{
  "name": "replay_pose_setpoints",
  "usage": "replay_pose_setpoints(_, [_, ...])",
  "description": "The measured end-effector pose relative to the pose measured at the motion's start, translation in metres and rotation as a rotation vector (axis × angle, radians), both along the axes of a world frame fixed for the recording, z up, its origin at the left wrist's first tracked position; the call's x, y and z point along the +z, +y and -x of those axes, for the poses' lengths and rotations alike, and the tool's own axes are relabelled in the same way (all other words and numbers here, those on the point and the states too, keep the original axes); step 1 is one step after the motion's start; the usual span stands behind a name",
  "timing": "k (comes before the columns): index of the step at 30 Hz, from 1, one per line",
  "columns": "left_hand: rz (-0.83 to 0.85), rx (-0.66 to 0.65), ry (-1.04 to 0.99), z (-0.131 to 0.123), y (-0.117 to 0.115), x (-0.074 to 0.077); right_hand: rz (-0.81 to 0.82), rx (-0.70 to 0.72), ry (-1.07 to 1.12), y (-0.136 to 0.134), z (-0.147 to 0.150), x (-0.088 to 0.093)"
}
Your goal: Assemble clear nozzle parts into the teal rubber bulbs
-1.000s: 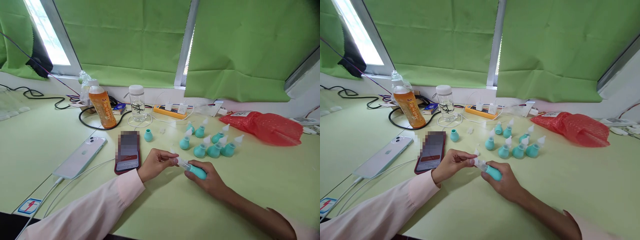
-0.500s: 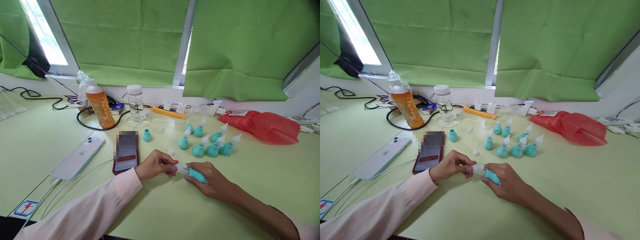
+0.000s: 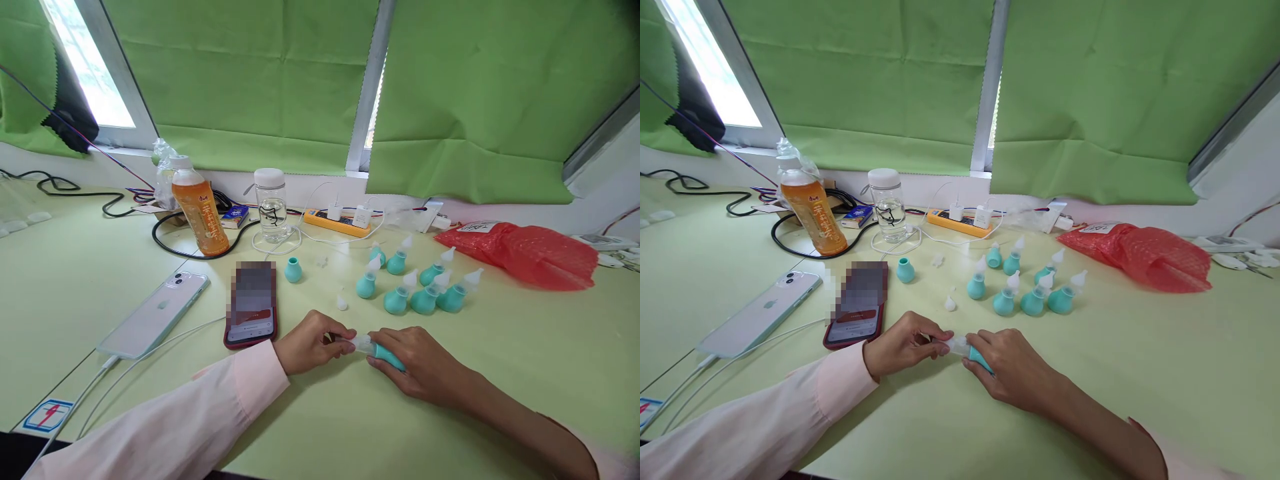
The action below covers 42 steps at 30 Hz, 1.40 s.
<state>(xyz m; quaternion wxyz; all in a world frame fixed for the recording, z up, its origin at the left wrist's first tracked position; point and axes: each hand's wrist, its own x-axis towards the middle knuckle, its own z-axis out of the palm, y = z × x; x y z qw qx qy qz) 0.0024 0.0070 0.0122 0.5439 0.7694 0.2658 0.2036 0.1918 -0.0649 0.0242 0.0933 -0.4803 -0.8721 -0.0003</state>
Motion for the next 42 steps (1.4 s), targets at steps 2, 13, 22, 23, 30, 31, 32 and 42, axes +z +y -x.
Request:
replay_pose_setpoints(2, [0.089, -0.009, -0.053, 0.000, 0.000, 0.001, 0.005, 0.004, 0.036, 0.000, -0.001, 0.001])
replay_pose_setpoints(13, [0.334, 0.024, -0.288, -0.001, -0.001, 0.006, 0.138, -0.107, 0.361, -0.004, 0.007, 0.001])
replay_pose_setpoints(22, [-0.271, 0.190, -0.142, 0.002, -0.013, 0.007, -0.063, -0.080, 0.556, 0.011, -0.005, 0.013])
replay_pose_setpoints(23, [-0.436, 0.202, -0.060, 0.002, -0.012, 0.006, -0.126, -0.120, 0.579, 0.012, -0.008, 0.012])
replay_pose_setpoints(30, [-1.016, 0.125, 0.482, -0.003, -0.008, -0.020, -0.037, -0.381, 0.762, 0.021, -0.013, 0.005])
replay_pose_setpoints(31, [-1.008, 0.125, 0.514, -0.004, -0.008, -0.023, -0.001, -0.388, 0.745, 0.021, -0.012, 0.004])
replay_pose_setpoints(32, [-1.001, 0.125, 0.536, -0.004, -0.008, -0.025, 0.025, -0.392, 0.711, 0.021, -0.011, 0.004])
replay_pose_setpoints(42, [-1.202, 0.216, 0.617, -0.006, -0.015, -0.018, -0.430, -0.293, 0.321, 0.017, -0.003, 0.022])
